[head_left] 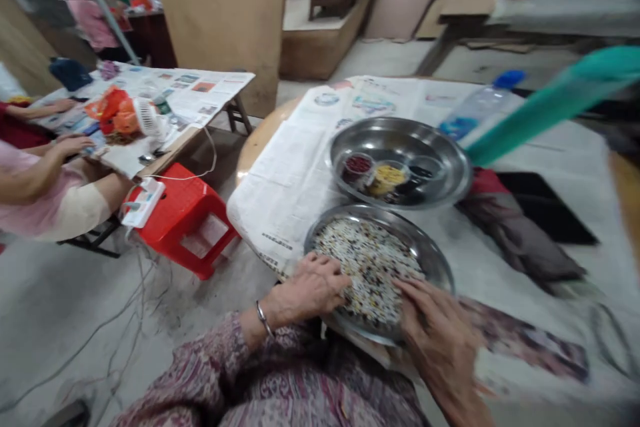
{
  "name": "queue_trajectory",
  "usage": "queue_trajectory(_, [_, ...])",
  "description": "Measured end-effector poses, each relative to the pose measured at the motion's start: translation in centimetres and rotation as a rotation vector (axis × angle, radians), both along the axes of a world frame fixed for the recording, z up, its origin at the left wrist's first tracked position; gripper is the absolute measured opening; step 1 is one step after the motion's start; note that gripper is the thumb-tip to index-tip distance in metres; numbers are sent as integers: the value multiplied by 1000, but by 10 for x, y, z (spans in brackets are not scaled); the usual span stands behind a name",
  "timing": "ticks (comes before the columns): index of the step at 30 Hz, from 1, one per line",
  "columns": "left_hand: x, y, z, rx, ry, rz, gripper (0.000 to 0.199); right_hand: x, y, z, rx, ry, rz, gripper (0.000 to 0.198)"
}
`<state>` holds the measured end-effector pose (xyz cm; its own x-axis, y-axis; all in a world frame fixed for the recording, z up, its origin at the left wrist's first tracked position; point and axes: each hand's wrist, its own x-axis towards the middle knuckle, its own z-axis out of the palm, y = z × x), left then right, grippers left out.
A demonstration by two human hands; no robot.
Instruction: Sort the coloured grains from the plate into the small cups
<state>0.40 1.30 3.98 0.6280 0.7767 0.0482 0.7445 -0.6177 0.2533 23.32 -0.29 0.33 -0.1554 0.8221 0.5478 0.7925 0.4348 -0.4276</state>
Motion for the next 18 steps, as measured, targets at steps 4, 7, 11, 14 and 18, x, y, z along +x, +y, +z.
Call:
queue_trajectory(4, [13,9,11,-183,18,-152,12,-13,-11,-8,22,159,-224,20])
queue_trajectory(7, [32,16,13,-234,46,-275,12,-20,-14,-21,33,353,-312,19])
queue_trajectory(11, [64,29,5,-51,57,-387,18,-24,-15,-30,19,520,-357,18])
queue_trajectory(14, [82,45,2,96,37,-426,23,-24,-15,-30,25,586,-354,20])
queue_trajectory(18, [88,71,5,115,101,-375,22,-25,-14,-28,41,577,-336,22])
